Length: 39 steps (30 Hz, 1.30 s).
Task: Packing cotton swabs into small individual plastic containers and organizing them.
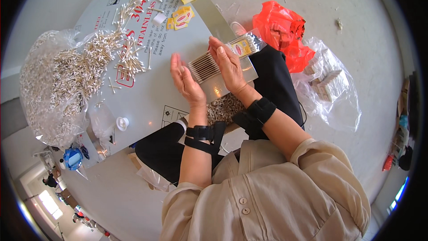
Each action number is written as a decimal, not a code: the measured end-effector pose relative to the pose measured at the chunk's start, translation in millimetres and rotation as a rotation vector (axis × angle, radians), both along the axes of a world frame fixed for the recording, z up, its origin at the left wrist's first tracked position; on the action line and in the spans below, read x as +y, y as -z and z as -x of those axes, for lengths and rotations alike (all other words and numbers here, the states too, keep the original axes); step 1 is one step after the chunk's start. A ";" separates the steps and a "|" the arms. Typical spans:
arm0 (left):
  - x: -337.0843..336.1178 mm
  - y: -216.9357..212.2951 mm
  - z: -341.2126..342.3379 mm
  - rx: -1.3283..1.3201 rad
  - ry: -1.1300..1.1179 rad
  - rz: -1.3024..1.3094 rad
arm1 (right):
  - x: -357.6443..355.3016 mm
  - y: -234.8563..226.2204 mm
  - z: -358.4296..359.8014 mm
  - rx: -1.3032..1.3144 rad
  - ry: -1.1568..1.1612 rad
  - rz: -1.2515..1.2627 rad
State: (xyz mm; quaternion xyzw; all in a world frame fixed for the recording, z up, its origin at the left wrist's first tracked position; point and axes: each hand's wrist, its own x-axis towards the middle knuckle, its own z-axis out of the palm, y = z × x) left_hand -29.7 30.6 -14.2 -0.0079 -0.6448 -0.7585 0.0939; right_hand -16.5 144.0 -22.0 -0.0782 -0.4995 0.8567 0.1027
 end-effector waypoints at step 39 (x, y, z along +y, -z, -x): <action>-16.9 -16.7 -32.2 0.146 0.344 1.491 | 33.8 -20.3 -37.8 0.038 0.080 -1.184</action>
